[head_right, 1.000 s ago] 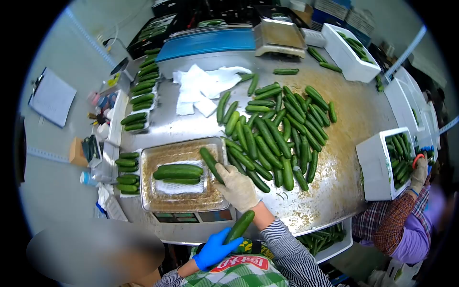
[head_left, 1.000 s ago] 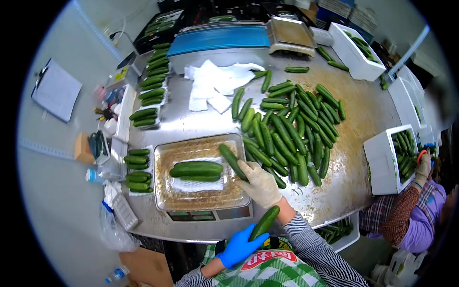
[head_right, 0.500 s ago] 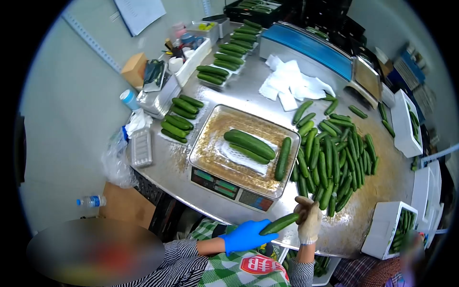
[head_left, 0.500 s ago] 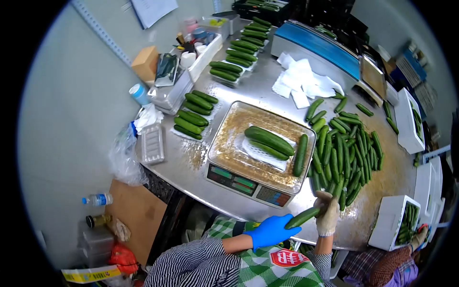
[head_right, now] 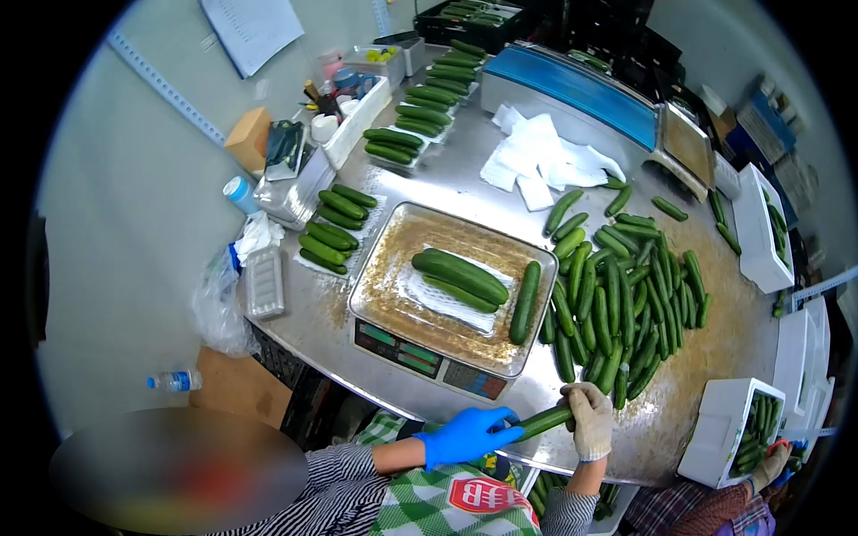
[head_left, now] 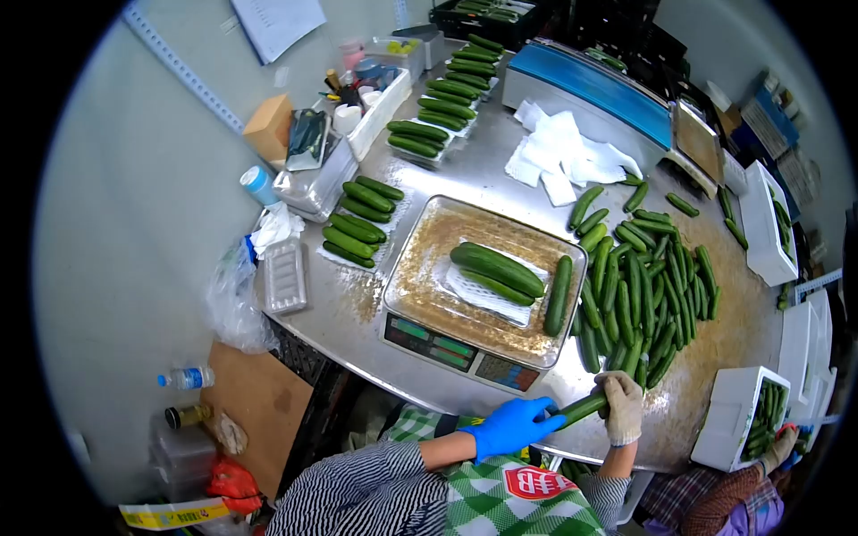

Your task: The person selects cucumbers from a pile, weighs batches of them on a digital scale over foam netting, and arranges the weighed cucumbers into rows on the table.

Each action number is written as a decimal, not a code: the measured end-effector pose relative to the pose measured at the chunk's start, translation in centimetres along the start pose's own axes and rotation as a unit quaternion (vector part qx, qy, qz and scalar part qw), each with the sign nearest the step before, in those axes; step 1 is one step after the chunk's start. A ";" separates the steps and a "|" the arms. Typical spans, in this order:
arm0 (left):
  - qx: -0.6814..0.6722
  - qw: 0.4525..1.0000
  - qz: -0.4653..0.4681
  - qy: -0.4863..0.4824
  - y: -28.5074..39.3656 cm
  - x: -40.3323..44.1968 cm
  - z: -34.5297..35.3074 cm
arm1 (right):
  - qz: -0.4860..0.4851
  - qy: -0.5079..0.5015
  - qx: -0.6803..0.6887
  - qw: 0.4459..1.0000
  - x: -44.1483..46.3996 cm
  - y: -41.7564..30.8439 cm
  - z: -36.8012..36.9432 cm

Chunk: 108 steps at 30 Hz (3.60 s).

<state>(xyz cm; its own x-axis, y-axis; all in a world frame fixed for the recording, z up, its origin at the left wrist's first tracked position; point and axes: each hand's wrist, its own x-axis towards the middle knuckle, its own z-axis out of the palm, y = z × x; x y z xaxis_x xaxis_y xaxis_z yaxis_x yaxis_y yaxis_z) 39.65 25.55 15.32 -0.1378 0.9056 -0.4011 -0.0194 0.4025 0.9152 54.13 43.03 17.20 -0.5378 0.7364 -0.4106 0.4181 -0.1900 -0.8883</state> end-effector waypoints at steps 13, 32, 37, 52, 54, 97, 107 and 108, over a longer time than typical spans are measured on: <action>-0.154 0.968 -0.063 0.186 -0.2 0.5 -5.8 | 0.037 -0.048 0.201 0.978 4.1 0.5 2.6; 0.477 0.821 0.194 0.245 0.6 5.3 -22.5 | 0.063 0.112 0.435 0.891 3.6 2.4 2.6; 0.424 0.863 0.190 0.196 1.4 5.9 -24.2 | 0.079 0.178 0.453 0.870 3.9 3.2 2.3; 0.352 0.864 0.245 0.265 -0.5 3.0 -21.5 | 0.043 0.168 0.444 0.879 5.2 2.9 5.3; 0.395 0.844 0.262 0.250 -2.3 3.6 -20.4 | 0.047 0.166 0.441 0.881 5.2 2.9 5.5; -0.102 0.965 0.065 0.232 0.3 6.4 -23.8 | -0.015 0.177 0.386 0.905 6.4 1.8 4.8; -0.238 0.933 0.148 0.228 -0.1 6.1 -25.1 | -0.119 0.377 0.259 0.881 7.3 4.5 0.6; -0.259 0.926 0.161 0.221 -0.2 5.8 -25.4 | -0.110 0.375 0.328 0.860 7.3 4.3 -0.4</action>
<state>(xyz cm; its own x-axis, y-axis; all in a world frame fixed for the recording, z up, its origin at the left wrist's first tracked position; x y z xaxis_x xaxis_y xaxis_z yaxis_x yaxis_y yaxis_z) 13.75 27.35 13.77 -0.6091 0.7779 -0.1547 -0.3638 -0.1008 0.9260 52.24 47.85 10.45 0.1753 0.9665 -0.1875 -0.2698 -0.1360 -0.9533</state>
